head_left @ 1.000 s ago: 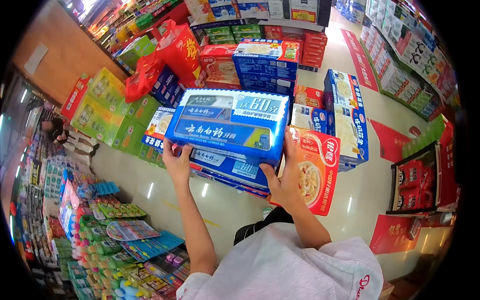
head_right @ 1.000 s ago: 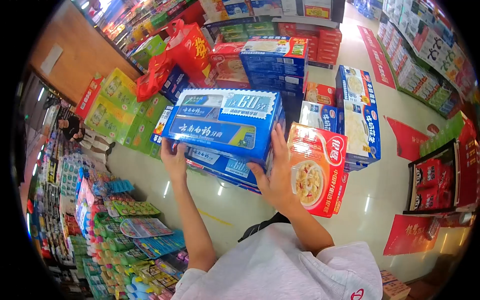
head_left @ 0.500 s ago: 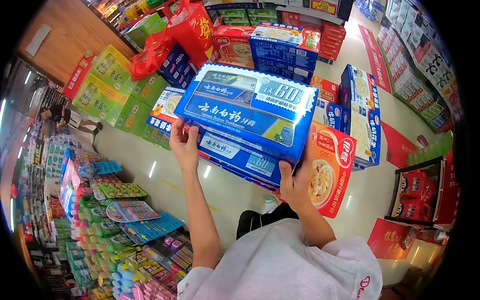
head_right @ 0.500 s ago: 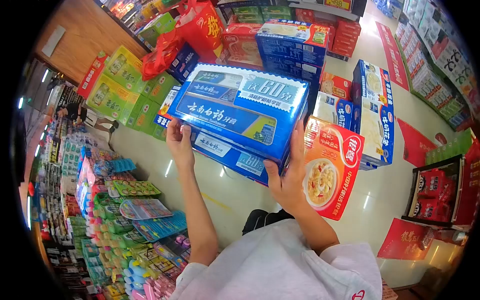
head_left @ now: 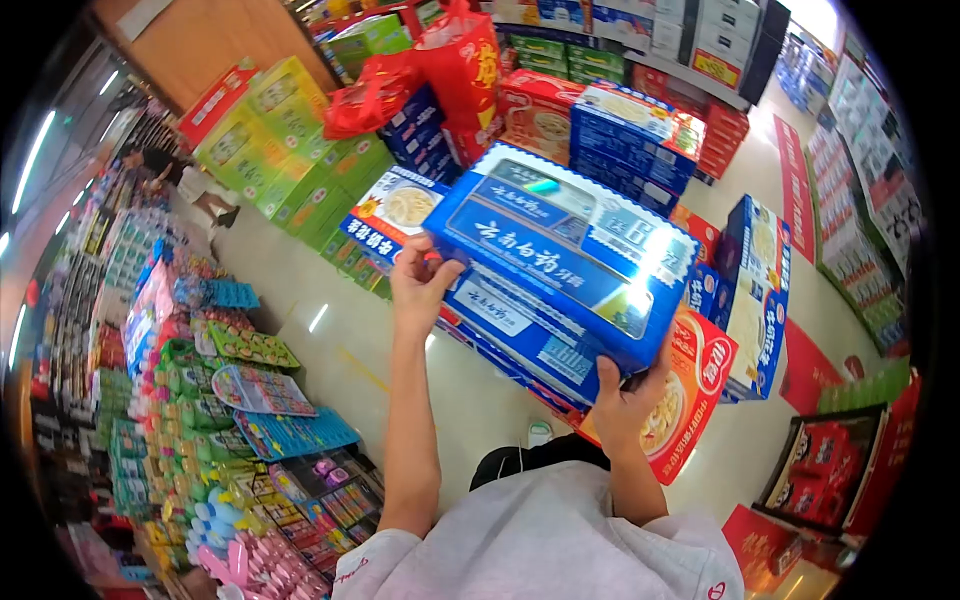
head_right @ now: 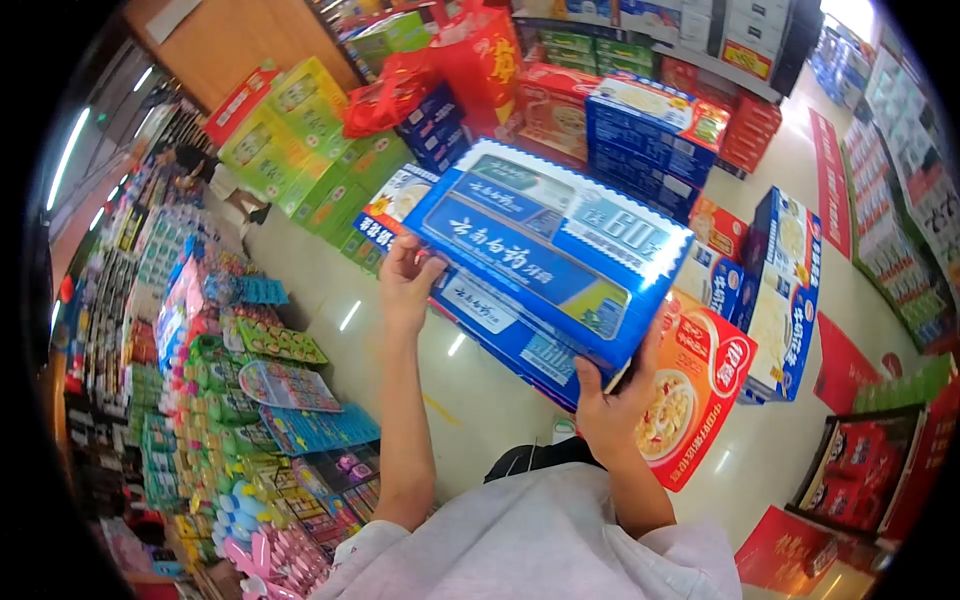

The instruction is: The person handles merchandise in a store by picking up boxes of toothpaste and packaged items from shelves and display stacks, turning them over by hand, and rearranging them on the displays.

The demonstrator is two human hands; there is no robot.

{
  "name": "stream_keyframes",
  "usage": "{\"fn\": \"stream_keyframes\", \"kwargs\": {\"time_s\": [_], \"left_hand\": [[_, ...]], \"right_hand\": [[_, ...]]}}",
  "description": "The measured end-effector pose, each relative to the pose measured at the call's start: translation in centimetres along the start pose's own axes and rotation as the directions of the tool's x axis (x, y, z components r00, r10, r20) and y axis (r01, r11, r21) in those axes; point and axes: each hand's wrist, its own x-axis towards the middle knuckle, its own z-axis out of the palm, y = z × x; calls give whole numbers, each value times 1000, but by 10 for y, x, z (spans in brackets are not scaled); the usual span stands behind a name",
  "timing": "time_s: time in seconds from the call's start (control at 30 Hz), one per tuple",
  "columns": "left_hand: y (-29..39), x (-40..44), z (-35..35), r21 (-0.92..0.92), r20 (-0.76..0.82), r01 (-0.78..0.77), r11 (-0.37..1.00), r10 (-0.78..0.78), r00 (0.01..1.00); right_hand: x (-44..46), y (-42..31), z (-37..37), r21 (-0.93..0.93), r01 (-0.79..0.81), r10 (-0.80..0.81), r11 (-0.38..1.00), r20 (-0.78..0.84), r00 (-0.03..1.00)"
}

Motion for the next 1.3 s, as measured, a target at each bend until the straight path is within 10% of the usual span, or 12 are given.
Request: {"fn": "stream_keyframes", "kwargs": {"time_s": [0.63,0.7,0.83,0.93,1.07,1.2,1.27,1.3], "left_hand": [[22,-33,13,334,-110,-74,940,117,987],[22,-56,16,273,-228,-187,944,253,940],[4,-123,10,91,-272,-334,938,346,898],[11,-173,42,-135,-258,-328,935,287,923],[41,-222,53,100,210,-248,964,223,952],[52,-256,46,87,160,-222,971,207,965],[61,-273,41,177,99,-311,934,297,950],[65,-283,36,193,73,-316,929,307,949]], "right_hand": [[-2,-9,-4,103,101,-97,990,-44,994],[-10,-15,-9,-135,442,-452,887,-53,890],[-47,-11,-22,104,657,-665,746,71,744],[-75,-22,-11,247,563,-595,788,76,800],[-110,-36,-13,385,242,-376,891,325,868],[-136,-45,-15,495,9,-241,869,405,882],[-145,-65,-20,373,-346,71,861,585,808],[-148,-69,-21,392,-245,-25,887,571,821]]}}
